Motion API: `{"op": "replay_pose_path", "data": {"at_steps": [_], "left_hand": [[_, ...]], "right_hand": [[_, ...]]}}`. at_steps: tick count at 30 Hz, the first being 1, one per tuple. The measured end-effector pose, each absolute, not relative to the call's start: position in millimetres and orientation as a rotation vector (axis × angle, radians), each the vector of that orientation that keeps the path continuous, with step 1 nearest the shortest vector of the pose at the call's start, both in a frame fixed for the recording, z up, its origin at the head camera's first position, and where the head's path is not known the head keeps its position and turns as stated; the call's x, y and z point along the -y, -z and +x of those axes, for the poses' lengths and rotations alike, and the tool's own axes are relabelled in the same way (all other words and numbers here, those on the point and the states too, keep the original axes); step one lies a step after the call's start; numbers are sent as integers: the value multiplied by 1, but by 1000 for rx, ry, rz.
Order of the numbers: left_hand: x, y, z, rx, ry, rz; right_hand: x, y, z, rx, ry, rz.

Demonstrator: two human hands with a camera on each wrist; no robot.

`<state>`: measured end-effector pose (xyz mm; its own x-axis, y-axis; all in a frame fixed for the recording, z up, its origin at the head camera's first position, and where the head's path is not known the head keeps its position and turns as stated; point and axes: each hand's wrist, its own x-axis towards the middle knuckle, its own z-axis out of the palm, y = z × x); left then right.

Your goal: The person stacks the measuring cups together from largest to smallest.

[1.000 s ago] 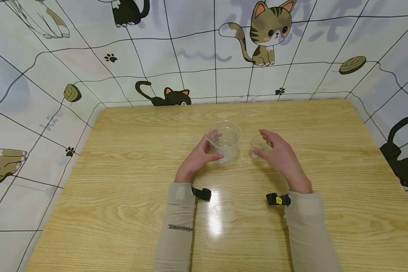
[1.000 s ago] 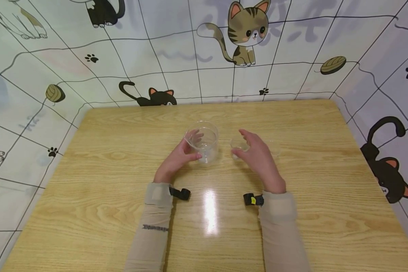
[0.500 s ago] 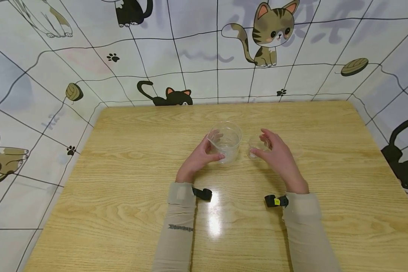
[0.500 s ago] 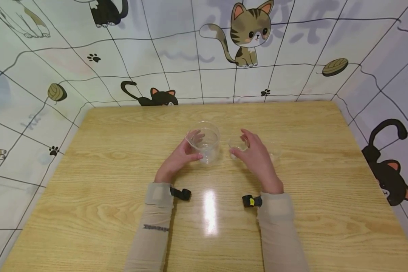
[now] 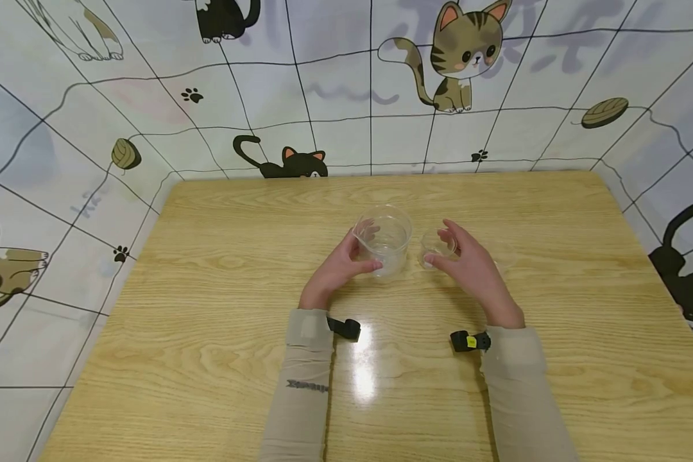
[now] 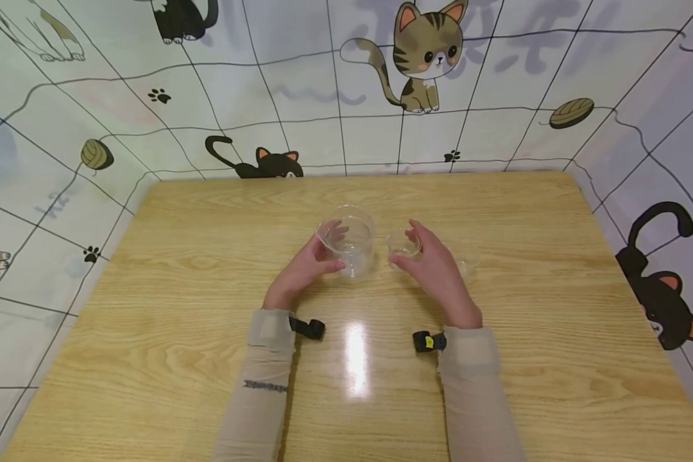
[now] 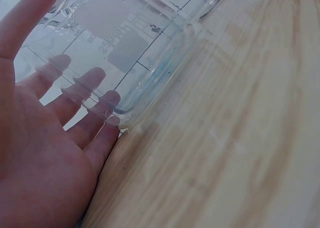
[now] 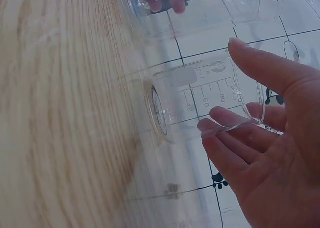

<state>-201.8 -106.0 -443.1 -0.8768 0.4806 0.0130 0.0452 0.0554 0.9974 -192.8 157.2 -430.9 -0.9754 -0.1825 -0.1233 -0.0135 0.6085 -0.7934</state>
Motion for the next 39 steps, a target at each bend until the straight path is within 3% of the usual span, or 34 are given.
{"op": "replay_pose_path", "data": {"at_steps": [39], "left_hand": [[103, 448, -207, -2027, -1919, 522]], "right_hand": [[-162, 444, -200, -2613, 1376, -148]]}}
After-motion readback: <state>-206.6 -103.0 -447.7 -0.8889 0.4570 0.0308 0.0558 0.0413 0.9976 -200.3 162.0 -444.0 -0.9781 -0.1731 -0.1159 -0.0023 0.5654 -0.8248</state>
